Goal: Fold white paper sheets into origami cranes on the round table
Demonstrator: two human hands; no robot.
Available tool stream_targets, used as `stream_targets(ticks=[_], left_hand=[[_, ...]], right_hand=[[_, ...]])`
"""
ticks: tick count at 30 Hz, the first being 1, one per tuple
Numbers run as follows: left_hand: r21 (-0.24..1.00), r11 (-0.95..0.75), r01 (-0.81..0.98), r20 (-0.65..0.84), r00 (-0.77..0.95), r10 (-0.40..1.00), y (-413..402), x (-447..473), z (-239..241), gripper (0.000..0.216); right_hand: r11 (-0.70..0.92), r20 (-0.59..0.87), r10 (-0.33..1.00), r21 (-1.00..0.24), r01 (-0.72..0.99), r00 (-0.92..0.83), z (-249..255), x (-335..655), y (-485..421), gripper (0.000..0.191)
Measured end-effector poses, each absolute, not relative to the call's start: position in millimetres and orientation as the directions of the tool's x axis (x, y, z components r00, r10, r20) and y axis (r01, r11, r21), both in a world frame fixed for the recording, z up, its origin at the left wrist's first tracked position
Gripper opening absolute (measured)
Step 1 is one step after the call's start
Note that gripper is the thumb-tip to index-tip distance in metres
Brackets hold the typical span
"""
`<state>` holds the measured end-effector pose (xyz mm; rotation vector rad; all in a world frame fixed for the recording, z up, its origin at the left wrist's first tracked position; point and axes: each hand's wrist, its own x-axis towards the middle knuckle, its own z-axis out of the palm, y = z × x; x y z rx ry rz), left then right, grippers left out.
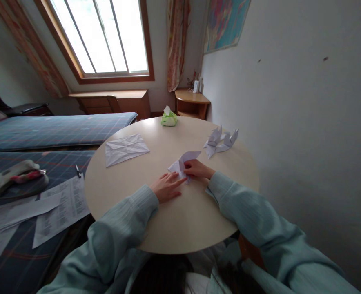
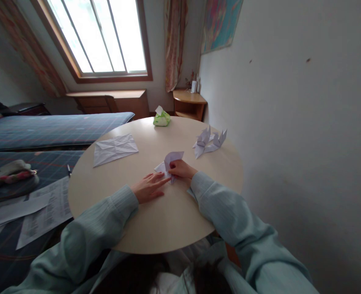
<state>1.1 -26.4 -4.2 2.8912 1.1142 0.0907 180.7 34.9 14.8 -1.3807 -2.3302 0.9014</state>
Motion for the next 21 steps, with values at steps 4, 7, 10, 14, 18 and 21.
stream_targets(ticks=[4, 7, 10, 14, 18, 21], left_hand=[[0.069, -0.736, 0.673, 0.047, 0.735, 0.676, -26.5, 1.1, -6.8, 0.051], [0.08, -0.734, 0.674, 0.06, 0.732, 0.679, -26.6, 1.1, -7.6, 0.049], [0.075, -0.734, 0.675, 0.067, 0.731, 0.679, -26.2, 0.9, -7.7, 0.048], [0.062, -0.749, 0.66, 0.07, 0.746, 0.663, -24.7, -0.1, -8.9, 0.048], [0.058, -0.751, 0.658, 0.095, 0.745, 0.66, -24.0, -1.0, -10.1, 0.046], [0.057, -0.751, 0.658, 0.106, 0.744, 0.66, -24.9, -0.4, -8.4, 0.046]], right_hand=[[0.34, -0.075, 0.865, -0.638, 0.691, -0.495, 15.9, 180.3, 34.2, 0.009], [0.35, -0.069, 0.867, -0.621, 0.701, -0.494, 15.2, 180.1, 34.6, 0.009], [0.35, -0.075, 0.867, -0.612, 0.709, -0.492, 15.1, 180.0, 34.6, 0.009], [0.338, -0.089, 0.871, -0.605, 0.721, -0.483, 15.9, 180.1, 34.0, 0.009], [0.345, -0.082, 0.871, -0.601, 0.721, -0.485, 16.0, 180.0, 34.0, 0.01], [0.355, -0.085, 0.872, -0.569, 0.742, -0.482, 16.1, 179.7, 34.0, 0.011]])
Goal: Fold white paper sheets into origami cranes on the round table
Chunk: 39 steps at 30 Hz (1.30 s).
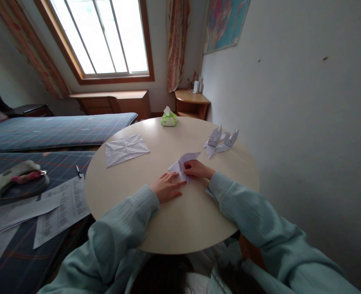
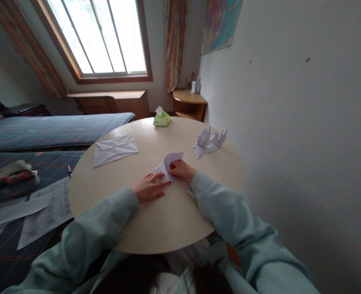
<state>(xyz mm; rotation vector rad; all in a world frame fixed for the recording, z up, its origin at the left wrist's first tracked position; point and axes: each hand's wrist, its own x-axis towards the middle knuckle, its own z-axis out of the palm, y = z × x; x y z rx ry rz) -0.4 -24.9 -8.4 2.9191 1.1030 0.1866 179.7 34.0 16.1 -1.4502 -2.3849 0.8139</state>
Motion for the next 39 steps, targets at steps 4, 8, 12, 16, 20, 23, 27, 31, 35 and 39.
stream_targets(ticks=[4, 8, 12, 16, 20, 23, 27, 31, 35, 39], left_hand=[[0.055, -0.729, 0.682, 0.101, 0.723, 0.683, -25.6, 2.4, -4.1, 0.054], [0.051, -0.692, 0.72, 0.104, 0.685, 0.721, -24.4, 5.8, -2.3, 0.05], [0.036, -0.68, 0.732, 0.124, 0.672, 0.73, -24.1, 7.5, -2.6, 0.047], [0.039, -0.683, 0.729, 0.124, 0.675, 0.727, -24.9, 7.9, -2.1, 0.046], [0.056, -0.692, 0.72, 0.145, 0.68, 0.719, -24.9, 7.2, -2.3, 0.045], [0.064, -0.707, 0.704, 0.162, 0.692, 0.704, -24.5, 6.2, -4.3, 0.043], [0.061, -0.712, 0.7, 0.175, 0.694, 0.698, -24.6, 5.7, -7.0, 0.041], [0.06, -0.708, 0.703, 0.164, 0.693, 0.702, -25.3, 5.7, -7.0, 0.04], [0.059, -0.716, 0.695, 0.173, 0.7, 0.693, -25.6, 5.7, -5.7, 0.039], [0.046, -0.713, 0.7, 0.167, 0.698, 0.696, -26.1, 6.8, -4.2, 0.04]], right_hand=[[0.401, -0.048, 0.878, -0.472, 0.785, -0.477, 16.0, 180.7, 33.0, 0.012], [0.459, 0.017, 0.873, -0.366, 0.809, -0.488, 14.0, 183.1, 32.4, 0.015], [0.496, 0.036, 0.855, -0.349, 0.795, -0.517, 11.7, 184.8, 33.3, 0.012], [0.515, 0.074, 0.847, -0.364, 0.776, -0.527, 8.5, 185.1, 34.7, 0.01], [0.472, 0.082, 0.871, -0.415, 0.778, -0.485, 5.4, 185.1, 36.1, 0.009], [0.447, 0.098, 0.882, -0.483, 0.753, -0.46, 2.9, 186.6, 36.9, 0.007], [0.353, 0.032, 0.893, -0.668, 0.654, -0.449, -2.5, 189.9, 38.1, 0.013], [0.386, 0.08, 0.89, -0.659, 0.646, -0.45, -7.1, 190.5, 40.2, 0.012], [0.445, 0.145, 0.884, -0.56, 0.699, -0.445, -6.1, 187.8, 40.2, 0.008], [0.439, 0.145, 0.893, -0.496, 0.749, -0.427, -1.3, 185.9, 36.1, 0.01]])
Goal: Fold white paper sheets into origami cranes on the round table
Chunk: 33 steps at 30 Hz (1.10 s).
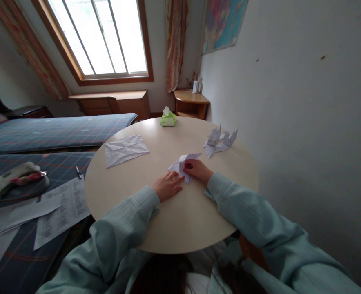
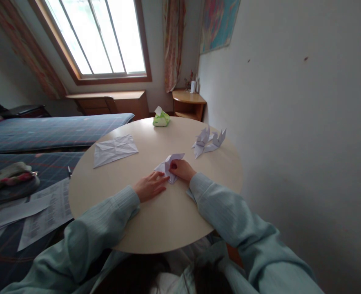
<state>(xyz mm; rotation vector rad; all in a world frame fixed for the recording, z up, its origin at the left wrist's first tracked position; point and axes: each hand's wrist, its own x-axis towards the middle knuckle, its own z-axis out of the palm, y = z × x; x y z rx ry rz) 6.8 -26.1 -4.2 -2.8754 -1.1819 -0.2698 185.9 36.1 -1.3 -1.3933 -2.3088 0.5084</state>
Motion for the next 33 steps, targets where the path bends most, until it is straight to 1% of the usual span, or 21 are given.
stream_targets(ticks=[5, 9, 11, 15, 16, 17, 19, 21, 24, 29, 33], left_hand=[[0.067, -0.704, 0.707, 0.161, 0.689, 0.706, -26.7, 7.8, -0.9, 0.039], [0.078, -0.724, 0.685, 0.181, 0.705, 0.686, -26.1, 7.1, 0.4, 0.038], [0.078, -0.741, 0.667, 0.18, 0.722, 0.668, -25.5, 6.7, -0.5, 0.038], [0.065, -0.743, 0.667, 0.173, 0.725, 0.666, -23.8, 6.5, -3.9, 0.039], [0.062, -0.742, 0.667, 0.171, 0.725, 0.667, -23.3, 6.6, -4.8, 0.039], [0.059, -0.743, 0.667, 0.171, 0.726, 0.666, -22.8, 6.6, -5.7, 0.039], [0.059, -0.748, 0.661, 0.177, 0.73, 0.66, -21.8, 6.6, -7.4, 0.04], [0.065, -0.753, 0.655, 0.192, 0.732, 0.654, -21.1, 6.6, -9.0, 0.039], [0.068, -0.755, 0.652, 0.2, 0.733, 0.651, -20.7, 7.0, -10.4, 0.04], [0.045, -0.731, 0.681, 0.173, 0.715, 0.677, -20.9, 8.8, -6.9, 0.041], [0.048, -0.72, 0.692, 0.16, 0.707, 0.689, -21.5, 10.4, -2.8, 0.04]], right_hand=[[0.428, 0.146, 0.902, -0.409, 0.806, -0.405, 1.9, 184.1, 31.7, 0.012], [0.423, 0.15, 0.905, -0.401, 0.812, -0.397, 2.1, 183.0, 32.3, 0.013], [0.429, 0.13, 0.899, -0.446, 0.786, -0.417, 3.1, 185.5, 33.7, 0.011], [0.382, -0.003, 0.861, -0.657, 0.65, -0.508, 4.3, 199.0, 36.3, 0.016], [0.379, 0.005, 0.86, -0.677, 0.631, -0.51, 3.7, 203.0, 36.1, 0.015], [0.401, 0.056, 0.865, -0.673, 0.621, -0.498, 2.5, 206.7, 35.3, 0.014], [0.482, 0.172, 0.851, -0.631, 0.608, -0.496, -1.4, 212.2, 31.8, 0.013], [0.571, 0.283, 0.814, -0.549, 0.61, -0.507, -5.9, 215.1, 26.5, 0.014], [0.684, 0.389, 0.729, -0.419, 0.596, -0.563, -10.2, 216.5, 18.2, 0.013], [0.768, 0.392, 0.638, -0.263, 0.584, -0.662, -8.0, 216.3, 11.1, 0.021], [0.767, 0.381, 0.63, -0.175, 0.617, -0.676, -4.4, 213.5, 7.2, 0.023]])
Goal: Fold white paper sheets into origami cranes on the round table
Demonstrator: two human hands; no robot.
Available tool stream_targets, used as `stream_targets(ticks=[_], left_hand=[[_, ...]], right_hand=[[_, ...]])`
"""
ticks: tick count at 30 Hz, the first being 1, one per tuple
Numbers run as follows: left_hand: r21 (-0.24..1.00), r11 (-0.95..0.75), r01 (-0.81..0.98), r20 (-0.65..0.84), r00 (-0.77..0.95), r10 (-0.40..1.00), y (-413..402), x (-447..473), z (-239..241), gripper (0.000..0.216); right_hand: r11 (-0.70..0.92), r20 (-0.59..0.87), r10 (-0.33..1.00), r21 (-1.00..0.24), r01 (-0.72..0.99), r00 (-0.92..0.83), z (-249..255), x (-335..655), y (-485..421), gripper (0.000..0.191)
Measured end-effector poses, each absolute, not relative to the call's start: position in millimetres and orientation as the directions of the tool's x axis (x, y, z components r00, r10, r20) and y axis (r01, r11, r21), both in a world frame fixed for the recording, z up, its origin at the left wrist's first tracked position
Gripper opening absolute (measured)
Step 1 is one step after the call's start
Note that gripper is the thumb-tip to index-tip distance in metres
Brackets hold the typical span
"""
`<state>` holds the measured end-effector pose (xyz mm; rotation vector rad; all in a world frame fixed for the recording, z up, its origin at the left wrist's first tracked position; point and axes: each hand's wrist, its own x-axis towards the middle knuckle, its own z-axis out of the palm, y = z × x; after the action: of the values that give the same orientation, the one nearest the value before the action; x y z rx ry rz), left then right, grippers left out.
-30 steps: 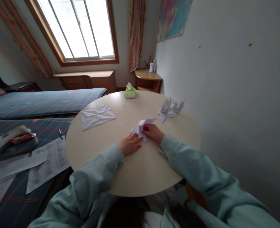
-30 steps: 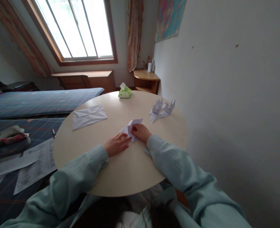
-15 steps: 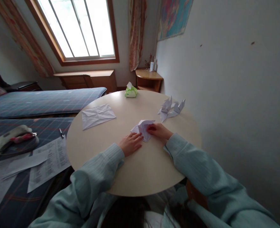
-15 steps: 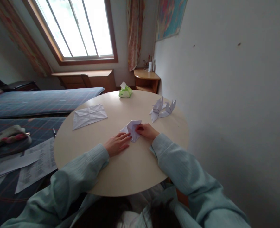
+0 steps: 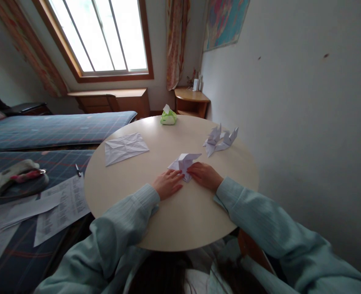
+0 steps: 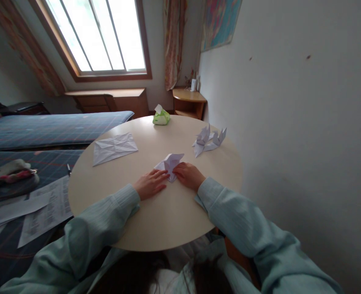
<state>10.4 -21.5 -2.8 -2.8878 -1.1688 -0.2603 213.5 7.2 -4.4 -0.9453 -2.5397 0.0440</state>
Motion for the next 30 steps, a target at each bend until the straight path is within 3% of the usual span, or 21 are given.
stream_targets(ticks=[5, 9, 12, 15, 19, 30], left_hand=[[0.104, -0.727, 0.678, 0.168, 0.709, 0.685, -19.3, 8.8, -4.4, 0.041], [0.307, -0.743, 0.595, 0.246, 0.705, 0.666, -5.9, 1.0, -9.0, 0.03], [0.491, -0.616, 0.616, 0.326, 0.526, 0.786, 11.3, -2.6, -13.3, 0.025], [0.591, -0.531, 0.607, 0.355, 0.396, 0.847, 29.5, 0.8, -19.1, 0.042], [0.649, -0.468, 0.6, 0.309, 0.354, 0.883, 47.3, 9.3, -26.5, 0.057], [0.657, -0.466, 0.593, 0.275, 0.387, 0.88, 56.6, 14.2, -29.0, 0.046]], right_hand=[[0.806, 0.39, 0.578, -0.135, 0.577, -0.716, -4.7, 210.4, 1.6, 0.026], [0.812, 0.386, 0.57, -0.13, 0.569, -0.725, -6.4, 209.8, 0.3, 0.028], [0.808, 0.381, 0.578, -0.145, 0.571, -0.721, -7.7, 208.6, -0.9, 0.029], [0.804, 0.395, 0.583, -0.151, 0.576, -0.71, -9.0, 206.3, -3.6, 0.029], [0.82, 0.422, 0.557, -0.144, 0.554, -0.715, -11.4, 203.7, -5.9, 0.029], [0.831, 0.462, 0.544, -0.175, 0.529, -0.701, -13.4, 201.6, -3.4, 0.028]])
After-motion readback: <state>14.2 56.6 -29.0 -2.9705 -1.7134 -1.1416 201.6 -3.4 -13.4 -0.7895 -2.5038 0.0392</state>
